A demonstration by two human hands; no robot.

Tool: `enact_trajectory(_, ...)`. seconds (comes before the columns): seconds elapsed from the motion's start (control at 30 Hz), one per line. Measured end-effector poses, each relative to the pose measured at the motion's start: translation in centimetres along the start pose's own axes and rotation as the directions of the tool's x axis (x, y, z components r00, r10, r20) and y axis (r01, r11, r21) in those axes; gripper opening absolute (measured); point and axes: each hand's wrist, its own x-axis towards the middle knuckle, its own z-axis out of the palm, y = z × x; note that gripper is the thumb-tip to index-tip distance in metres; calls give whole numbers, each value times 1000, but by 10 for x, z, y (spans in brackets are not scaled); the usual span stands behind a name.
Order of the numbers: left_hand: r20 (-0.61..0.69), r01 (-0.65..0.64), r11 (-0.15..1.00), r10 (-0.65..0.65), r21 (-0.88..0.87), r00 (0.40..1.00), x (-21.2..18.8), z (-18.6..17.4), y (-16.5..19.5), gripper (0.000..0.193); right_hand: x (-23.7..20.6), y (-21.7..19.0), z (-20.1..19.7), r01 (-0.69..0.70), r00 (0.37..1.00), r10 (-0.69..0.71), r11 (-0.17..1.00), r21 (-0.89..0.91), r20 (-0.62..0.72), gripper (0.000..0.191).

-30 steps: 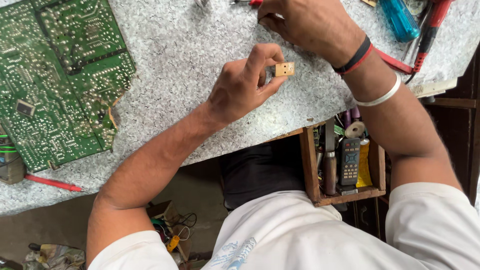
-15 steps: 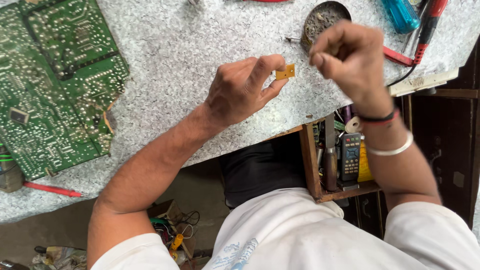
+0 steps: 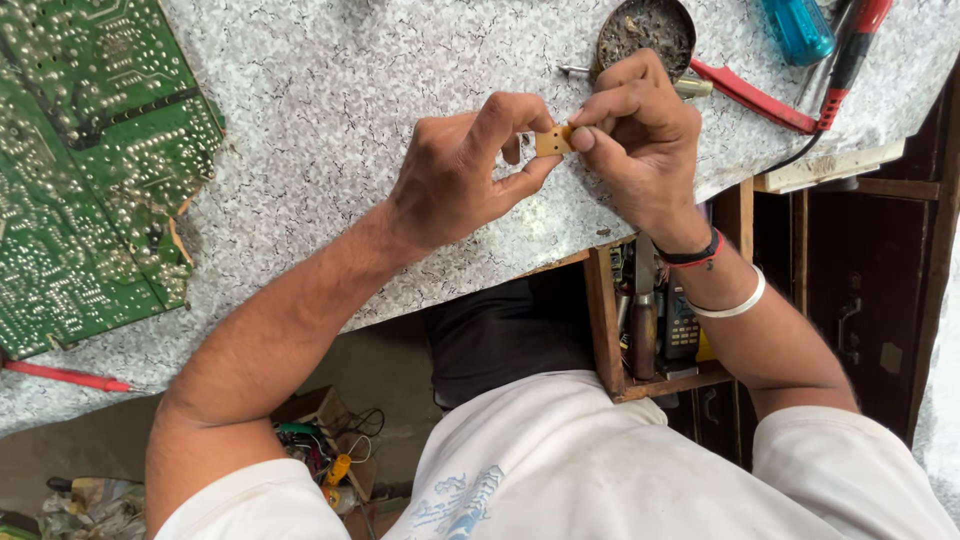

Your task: The person sits at a repair bench soldering components on a green circuit board. They use a soldering iron on the board, feed solder wire to the joint, then pick up and reposition small components and a small orange part, handling them by hand between soldering steps.

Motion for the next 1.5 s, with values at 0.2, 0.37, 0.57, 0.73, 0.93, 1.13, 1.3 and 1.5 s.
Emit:
enact_trajectory(0.2, 20, -2, 999, 3, -49, 1000, -3, 2, -4, 52, -5, 14, -3, 31, 996, -32, 999, 19, 86, 11)
enact_trajectory(0.37, 19, 6, 998, -5, -57, 1000, -2, 6, -5, 50, -4, 15, -4, 22, 996, -23, 1000, 15, 89, 10)
enact_trajectory(0.57, 10, 58, 993, -58, -104, 998, -4, 6, -5, 46, -7, 12, 0, 15, 1000, -15, 1000, 25, 16, 7)
enact_trajectory(0.73, 20, 49, 998, -48, -47, 999, -2, 5, -1, 45, -7, 8, 3, 42, 999, -43, 998, -51, -18, 10)
enact_trajectory(0.93, 9, 2, 998, -3, 63, 1000, -1, 1, 3, 46, -10, -1, 6, 177, 976, -212, 897, -406, -42, 15)
enact_trajectory(1.13, -1, -31, 983, 31, 181, 1000, -1, 0, 9, 46, -11, -3, 10, 275, 949, -314, 846, -457, -11, 18)
enact_trajectory(1.3, -14, -82, 976, 87, 203, 996, 0, -1, 11, 45, -11, -4, 9, 238, 961, -274, 859, -454, -15, 19)
enact_trajectory(1.5, 1, -60, 977, 61, 204, 998, 2, -2, 17, 43, -9, -4, 14, 283, 943, -332, 838, -466, -25, 21)
